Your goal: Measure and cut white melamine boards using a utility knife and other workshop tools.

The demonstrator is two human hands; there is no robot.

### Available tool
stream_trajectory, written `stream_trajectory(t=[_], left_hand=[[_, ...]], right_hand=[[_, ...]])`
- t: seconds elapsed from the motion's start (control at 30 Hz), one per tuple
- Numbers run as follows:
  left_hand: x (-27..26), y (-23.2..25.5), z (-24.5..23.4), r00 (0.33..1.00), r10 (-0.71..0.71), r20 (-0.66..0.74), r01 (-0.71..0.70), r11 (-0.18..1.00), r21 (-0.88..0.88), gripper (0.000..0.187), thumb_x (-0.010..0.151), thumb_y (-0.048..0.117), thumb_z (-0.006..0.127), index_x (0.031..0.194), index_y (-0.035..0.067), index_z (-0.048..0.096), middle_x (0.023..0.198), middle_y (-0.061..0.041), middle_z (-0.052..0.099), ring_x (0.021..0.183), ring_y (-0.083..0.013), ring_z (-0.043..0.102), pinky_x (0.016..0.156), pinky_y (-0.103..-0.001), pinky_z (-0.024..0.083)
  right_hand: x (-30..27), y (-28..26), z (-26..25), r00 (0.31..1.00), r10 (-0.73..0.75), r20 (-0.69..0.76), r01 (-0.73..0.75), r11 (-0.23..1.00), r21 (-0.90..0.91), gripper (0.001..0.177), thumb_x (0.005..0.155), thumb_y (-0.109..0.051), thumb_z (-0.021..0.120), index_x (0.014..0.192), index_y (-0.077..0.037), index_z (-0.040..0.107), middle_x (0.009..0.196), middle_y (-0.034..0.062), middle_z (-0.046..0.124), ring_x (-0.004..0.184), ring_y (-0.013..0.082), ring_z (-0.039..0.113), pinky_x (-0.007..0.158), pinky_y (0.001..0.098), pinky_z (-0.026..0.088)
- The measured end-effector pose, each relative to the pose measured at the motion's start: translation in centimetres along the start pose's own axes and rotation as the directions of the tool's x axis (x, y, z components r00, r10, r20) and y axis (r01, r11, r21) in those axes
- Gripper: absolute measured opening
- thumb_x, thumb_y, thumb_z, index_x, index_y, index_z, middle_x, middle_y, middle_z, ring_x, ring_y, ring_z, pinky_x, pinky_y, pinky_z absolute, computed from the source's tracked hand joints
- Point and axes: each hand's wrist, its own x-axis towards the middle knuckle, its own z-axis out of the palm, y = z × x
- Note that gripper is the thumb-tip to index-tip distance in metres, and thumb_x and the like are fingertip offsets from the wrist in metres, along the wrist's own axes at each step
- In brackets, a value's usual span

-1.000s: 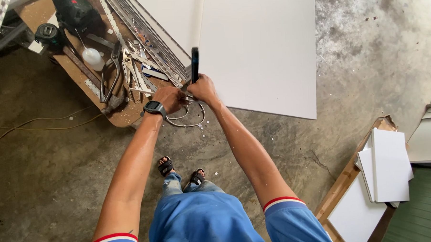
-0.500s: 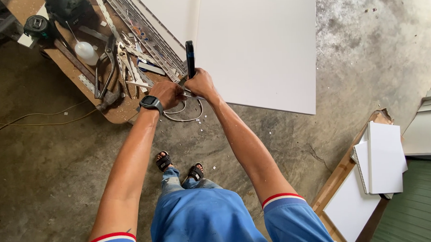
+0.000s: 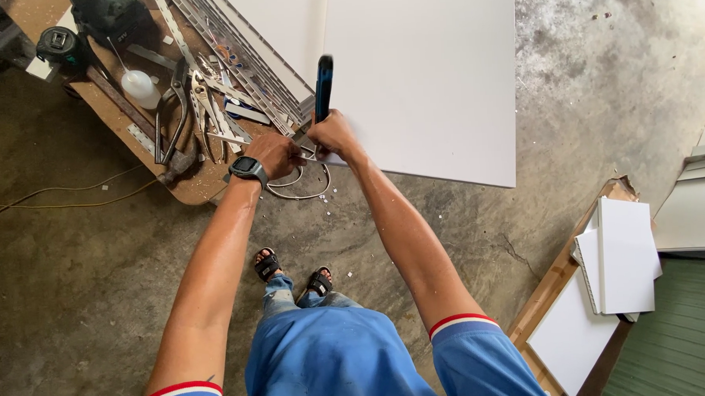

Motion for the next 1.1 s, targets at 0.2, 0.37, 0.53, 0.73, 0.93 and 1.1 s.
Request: stream_trajectory(t=[0.2,0.37,0.53,0.73,0.93,1.1], left_hand=[[-0.3,0.3,-0.3,1.0,-0.024,0.007,0.024,0.999,-0.042,0.014,0.089,0.03,0.075,0.1,0.027,0.083,0.088,-0.003,0.078,0.077,-0.0266,0.071,0.067,-0.042,0.055],[-0.2,0.0,0.3,1.0,-0.002,-0.028,0.001,0.999,-0.042,0.014,0.091,0.035,0.075,0.099,0.026,0.082,0.084,-0.003,0.077,0.074,-0.0249,0.069,0.065,-0.04,0.054],[0.1,-0.2,0.5,1.0,-0.014,0.024,0.014,1.0,-0.015,0.014,0.093,0.036,0.072,0.098,0.027,0.082,0.079,-0.002,0.074,0.068,-0.0213,0.063,0.059,-0.037,0.051],[0.2,-0.2,0.6,0.997,-0.043,0.06,0.043,0.999,0.002,0.016,0.094,0.038,0.071,0.099,0.026,0.081,0.078,-0.001,0.074,0.066,-0.0189,0.061,0.058,-0.035,0.049],[0.4,-0.2,0.5,0.993,-0.073,0.09,0.076,0.997,-0.026,0.018,0.093,0.038,0.071,0.1,0.025,0.081,0.078,-0.001,0.074,0.065,-0.0196,0.061,0.059,-0.036,0.05],[0.6,-0.5,0.8,0.999,0.033,-0.025,-0.033,0.999,-0.012,0.018,0.088,0.038,0.075,0.095,0.024,0.083,0.08,-0.001,0.075,0.067,-0.0199,0.061,0.061,-0.037,0.049]], right_hand=[[0.8,1.9,-0.5,0.998,0.059,0.028,-0.065,0.954,0.292,0.013,0.072,0.002,0.061,0.062,-0.006,0.059,0.052,0.0035,0.056,0.037,0.0145,0.055,0.032,0.0296,0.044],[-0.8,-0.1,0.5,0.991,0.013,-0.136,-0.012,1.0,0.012,0.007,0.077,-0.003,0.067,0.073,-0.003,0.061,0.056,0.0064,0.06,0.044,0.0132,0.056,0.04,0.0301,0.047],[0.6,1.6,1.8,0.986,0.018,-0.167,-0.053,0.977,-0.206,0.011,0.073,-0.007,0.066,0.082,-0.002,0.068,0.067,0.0092,0.068,0.055,0.0175,0.064,0.052,0.0344,0.054],[0.2,0.7,1.7,0.986,-0.024,-0.167,-0.031,0.947,-0.321,0.016,0.071,-0.011,0.066,0.082,-0.002,0.072,0.072,0.0139,0.072,0.064,0.0233,0.071,0.065,0.038,0.059],[0.1,0.4,1.2,0.985,-0.072,-0.155,0.021,0.951,-0.307,0.013,0.07,-0.013,0.067,0.077,-0.002,0.071,0.066,0.0123,0.069,0.058,0.0209,0.067,0.062,0.037,0.057],[0.3,0.4,1.0,0.987,-0.047,-0.153,0.006,0.966,-0.257,0.007,0.069,-0.008,0.065,0.073,-0.003,0.066,0.059,0.0083,0.063,0.051,0.0181,0.063,0.052,0.0345,0.055]])
